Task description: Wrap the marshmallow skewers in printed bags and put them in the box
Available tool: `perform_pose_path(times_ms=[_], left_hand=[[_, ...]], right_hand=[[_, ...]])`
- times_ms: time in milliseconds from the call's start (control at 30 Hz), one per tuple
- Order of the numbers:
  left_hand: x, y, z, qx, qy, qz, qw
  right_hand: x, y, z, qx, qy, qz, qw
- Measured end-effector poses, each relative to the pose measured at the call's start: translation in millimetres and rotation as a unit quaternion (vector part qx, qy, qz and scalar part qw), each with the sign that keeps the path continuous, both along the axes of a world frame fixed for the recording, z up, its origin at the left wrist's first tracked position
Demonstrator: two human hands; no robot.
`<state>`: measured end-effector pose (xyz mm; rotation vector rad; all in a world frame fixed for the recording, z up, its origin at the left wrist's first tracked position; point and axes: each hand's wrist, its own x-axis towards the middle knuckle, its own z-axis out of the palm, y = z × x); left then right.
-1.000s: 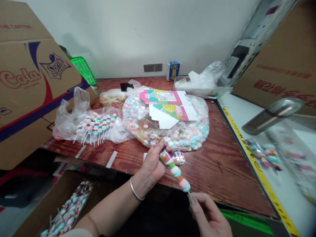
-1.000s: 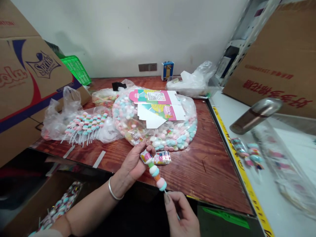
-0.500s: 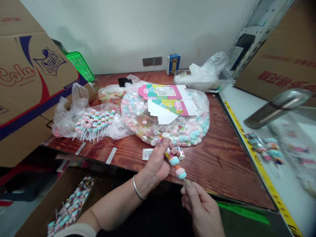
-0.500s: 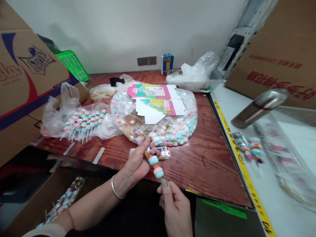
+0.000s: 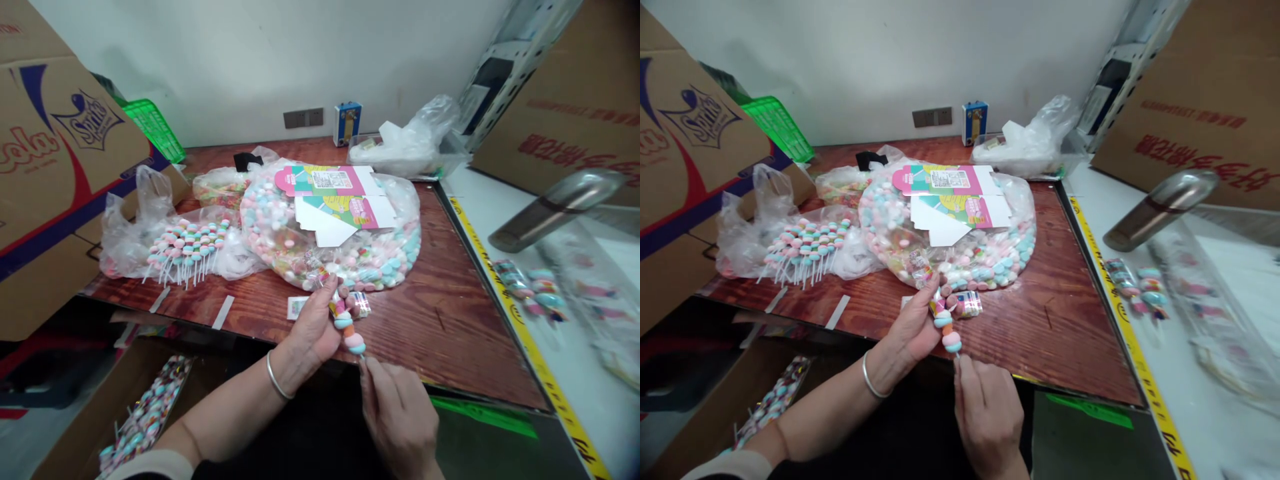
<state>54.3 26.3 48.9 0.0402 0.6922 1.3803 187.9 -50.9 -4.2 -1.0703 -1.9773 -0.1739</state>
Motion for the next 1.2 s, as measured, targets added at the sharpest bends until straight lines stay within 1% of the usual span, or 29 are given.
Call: perform_pose_path(times_ms=[33, 67, 100, 133, 167, 200, 233, 267, 300, 367, 433, 467, 500, 533, 567, 633, 700, 767, 800, 833, 867, 967, 1000, 1033, 1067, 1100, 1133, 1167, 1200], left_hand=[[0, 0, 0.0, 0.001, -0.002, 0.000, 1.000], [0, 0, 0.0, 0.000, -0.002, -0.001, 1.000], [0, 0, 0.0, -0.001, -0.002, -0.002, 1.000], [0, 0, 0.1, -0.003, -0.003, -0.003, 1.000], [1, 0, 0.0, -0.003, -0.003, -0.005, 1.000], [1, 0, -0.1, -0.001, -0.004, -0.007, 1.000], [1, 0, -0.4, 0.001, -0.005, -0.008, 1.000], [1, 1, -0.7, 0.007, -0.005, -0.009, 1.000], [1, 1, -1.0, 0.014, -0.008, -0.011, 1.000], [2, 0, -1.7, 0.026, -0.015, -0.019, 0.999], [6, -2, -2.5, 0.037, -0.017, -0.029, 0.999], [8, -5, -3.2, 0.041, -0.013, -0.036, 0.998], [11, -8, -4.2, 0.043, -0.007, -0.043, 0.998], [14, -11, -5.5, 0.044, 0.002, -0.052, 0.998], [17, -14, -7.1, 0.045, 0.012, -0.062, 0.997], [21, -19, -10.2, 0.038, 0.031, -0.096, 0.994], [21, -20, -11.8, 0.034, 0.045, -0.103, 0.993], [16, -16, -10.8, 0.040, 0.051, -0.074, 0.995], [13, -12, -9.4, 0.047, 0.052, -0.053, 0.996], [10, -8, -7.8, 0.056, 0.053, -0.036, 0.996], [6, -4, -6.2, 0.064, 0.053, -0.026, 0.996], [1, 3, -4.2, 0.073, 0.044, -0.007, 0.996], [2, 4, -4.9, 0.071, 0.041, -0.002, 0.997], [3, 3, -6.2, 0.069, 0.039, 0.000, 0.997], [6, 1, -8.0, 0.069, 0.040, -0.002, 0.997], [9, -1, -10.1, 0.071, 0.042, -0.009, 0.997], [13, -4, -12.4, 0.073, 0.044, -0.019, 0.996], [17, -8, -14.6, 0.073, 0.046, -0.030, 0.996], [20, -11, -16.7, 0.068, 0.049, -0.042, 0.996]], right_hand=[[0, 1, -0.6, 0.007, -0.008, 0.000, 1.000], [0, 1, -0.4, -0.005, -0.001, 0.005, 1.000], [-1, 0, 0.5, -0.035, 0.024, 0.012, 0.999], [-1, -1, 1.8, -0.086, 0.063, 0.018, 0.994], [-2, -2, 3.4, -0.155, 0.115, 0.022, 0.981], [-2, -3, 5.0, -0.235, 0.173, 0.024, 0.956], [-3, -4, 6.2, -0.318, 0.233, 0.024, 0.919], [-3, -5, 7.0, -0.394, 0.292, 0.025, 0.871], [-4, -5, 7.3, -0.460, 0.348, 0.032, 0.816], [-7, -4, 7.2, -0.549, 0.455, 0.064, 0.699], [-12, -2, 7.9, -0.593, 0.539, 0.098, 0.590], [-15, 0, 9.0, -0.603, 0.568, 0.108, 0.549], [-18, 3, 10.3, -0.606, 0.590, 0.113, 0.520], [-21, 5, 11.8, -0.604, 0.608, 0.112, 0.503], [-24, 7, 13.0, -0.597, 0.623, 0.109, 0.493], [-28, 11, 14.0, -0.578, 0.646, 0.098, 0.489], [-29, 13, 12.8, -0.571, 0.649, 0.091, 0.495], [-26, 13, 11.0, -0.568, 0.634, 0.089, 0.517], [-24, 12, 10.5, -0.566, 0.620, 0.086, 0.537], [-21, 10, 10.6, -0.560, 0.598, 0.080, 0.567], [-18, 8, 11.0, -0.551, 0.567, 0.068, 0.609], [-9, 1, 13.1, -0.492, 0.419, 0.013, 0.763], [-7, -2, 13.3, -0.465, 0.371, -0.004, 0.804], [-6, -4, 13.0, -0.446, 0.333, -0.013, 0.831], [-6, -5, 12.3, -0.434, 0.310, -0.017, 0.846], [-8, -5, 11.2, -0.431, 0.300, -0.019, 0.851], [-10, -4, 9.9, -0.435, 0.301, -0.020, 0.848], [-13, -2, 8.4, -0.443, 0.316, -0.020, 0.839], [-16, 2, 6.8, -0.454, 0.344, -0.016, 0.822]])
